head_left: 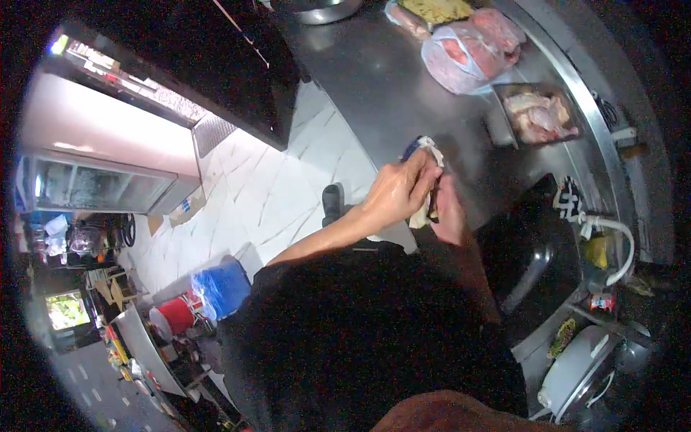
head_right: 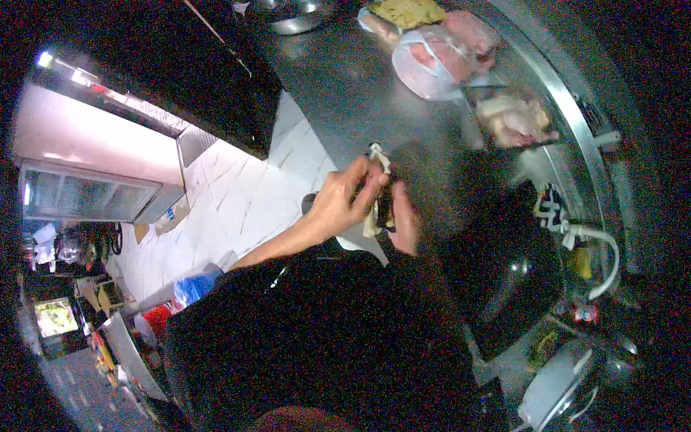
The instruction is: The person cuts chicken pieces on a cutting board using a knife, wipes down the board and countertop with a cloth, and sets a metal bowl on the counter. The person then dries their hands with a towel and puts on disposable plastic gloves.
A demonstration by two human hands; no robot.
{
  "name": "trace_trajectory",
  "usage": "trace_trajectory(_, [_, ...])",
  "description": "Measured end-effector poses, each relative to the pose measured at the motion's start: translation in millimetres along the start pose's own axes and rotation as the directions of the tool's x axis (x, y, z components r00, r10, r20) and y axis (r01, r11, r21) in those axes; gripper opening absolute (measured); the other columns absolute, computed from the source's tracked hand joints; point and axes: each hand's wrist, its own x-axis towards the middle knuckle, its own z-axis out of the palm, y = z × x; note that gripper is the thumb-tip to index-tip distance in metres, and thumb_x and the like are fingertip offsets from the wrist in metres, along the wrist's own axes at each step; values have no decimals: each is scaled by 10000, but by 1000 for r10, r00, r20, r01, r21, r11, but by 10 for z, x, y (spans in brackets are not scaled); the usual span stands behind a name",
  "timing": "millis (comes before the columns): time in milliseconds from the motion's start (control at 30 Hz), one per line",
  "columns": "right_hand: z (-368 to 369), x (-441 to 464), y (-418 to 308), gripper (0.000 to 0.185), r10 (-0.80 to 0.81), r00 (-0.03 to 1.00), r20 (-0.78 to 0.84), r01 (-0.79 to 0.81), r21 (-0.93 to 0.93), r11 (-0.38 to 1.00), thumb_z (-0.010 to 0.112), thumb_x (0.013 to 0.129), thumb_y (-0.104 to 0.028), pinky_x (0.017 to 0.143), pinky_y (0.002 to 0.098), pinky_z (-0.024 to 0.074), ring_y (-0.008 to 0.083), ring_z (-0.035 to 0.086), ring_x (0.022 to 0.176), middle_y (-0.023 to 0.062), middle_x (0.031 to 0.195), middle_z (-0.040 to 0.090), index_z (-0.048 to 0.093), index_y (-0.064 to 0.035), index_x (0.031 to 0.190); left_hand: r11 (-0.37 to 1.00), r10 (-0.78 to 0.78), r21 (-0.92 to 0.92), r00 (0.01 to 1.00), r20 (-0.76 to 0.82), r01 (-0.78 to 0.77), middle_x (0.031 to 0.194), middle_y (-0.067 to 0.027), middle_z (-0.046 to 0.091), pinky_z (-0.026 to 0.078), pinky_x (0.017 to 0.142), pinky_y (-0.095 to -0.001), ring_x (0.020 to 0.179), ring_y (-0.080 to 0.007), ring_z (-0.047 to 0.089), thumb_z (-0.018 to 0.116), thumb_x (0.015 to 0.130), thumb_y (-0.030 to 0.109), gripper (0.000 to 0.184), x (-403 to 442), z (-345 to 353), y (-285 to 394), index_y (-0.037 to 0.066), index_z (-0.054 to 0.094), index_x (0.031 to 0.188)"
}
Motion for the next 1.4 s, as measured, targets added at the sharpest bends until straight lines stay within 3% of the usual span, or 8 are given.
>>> trace_trajectory(67, [75, 537, 439, 265, -193, 965, 177, 252, -428, 868, 470, 910, -150, 830, 271, 416, 156, 520, 985, 73, 1046, 557, 536, 8, 1113, 1000, -9, 23, 1000, 22, 8, 639, -116, 587, 440, 506, -300, 576, -152, 596, 571, 851, 127, 123, 160, -493, -228, 5, 567, 861])
trace_trajectory(333, [2849, 2941, 751, 357, -284, 824, 490, 565, -746, 353, 508, 870, -163, 927, 354, 387, 254, 501, 1111, 126, 1205, 537, 507, -70, 1214, 967, -239, -185, 885, -399, 178, 681, 5, 492, 399, 538, -206, 599, -63, 469, 477, 921, 158, 234, 973, -2665, -1751, 31, 506, 1116])
trace_trajectory(400, [2952, 3886, 1204, 408, -357, 770, 528, 340, -814, -471, 509, 829, -244, 961, 495, 315, 370, 409, 1182, 118, 1304, 447, 514, -106, 1212, 937, -335, -259, 819, -465, 236, 728, -8, 491, 409, 541, -206, 611, -71, 466, 484, 921, 176, 242, 1021, -3053, -2130, 30, 508, 1112])
trace_trajectory(467, [2761, 4836, 1865, 405, -325, 837, 440, 106, -714, -692, 409, 900, -333, 952, 554, 293, 327, 268, 1296, 114, 1323, 421, 467, -151, 1257, 932, -362, -190, 817, -448, 309, 729, -10, 478, 414, 529, -201, 613, -71, 453, 473, 923, 168, 238, 988, -3360, -2435, 20, 508, 1106])
trace_trajectory(733, [2807, 5735, 2442, 584, -785, 364, 502, 344, -855, -387, 578, 719, -455, 1028, 569, 163, 406, 321, 1212, 197, 1246, 410, 547, -16, 1103, 852, -514, -235, 833, -205, 468, 715, -5, 488, 433, 512, -209, 599, -81, 487, 481, 921, 203, 225, 928, -3508, -3314, 19, 539, 1036])
trace_trajectory(800, [2716, 5717, 2297, 640, -645, 601, 472, 83, -839, -537, 437, 808, -536, 1059, 531, 77, 371, 140, 1322, 190, 1380, 291, 464, -85, 1262, 872, -468, -200, 881, -72, 446, 722, -12, 500, 436, 511, -208, 598, -87, 498, 478, 922, 205, 224, 1032, -3397, -3359, 26, 545, 1038])
trace_trajectory(1200, [974, 1725, 805, 314, -820, 464, 336, 144, -942, -304, 549, 770, -204, 738, 362, 416, 253, 502, 823, 121, 983, 507, 552, -70, 1054, 849, -513, 38, 804, 301, 527, 816, -73, 597, 453, 506, -249, 600, -130, 575, 481, 886, 110, 150, 351, -2846, -4355, 41, 596, 952])
trace_trajectory(1400, [-1769, -80, 326, 352, -907, 334, -256, -838, -521, -162, 492, 785, -61, 781, 417, 446, 338, 551, 892, 113, 1055, 591, 523, -74, 1136, 949, -315, 146, 817, 483, 280, 851, -99, 605, 480, 551, -284, 604, -161, 581, 460, 889, 113, 169, -25, -2582, -4082, 30, 590, 957])
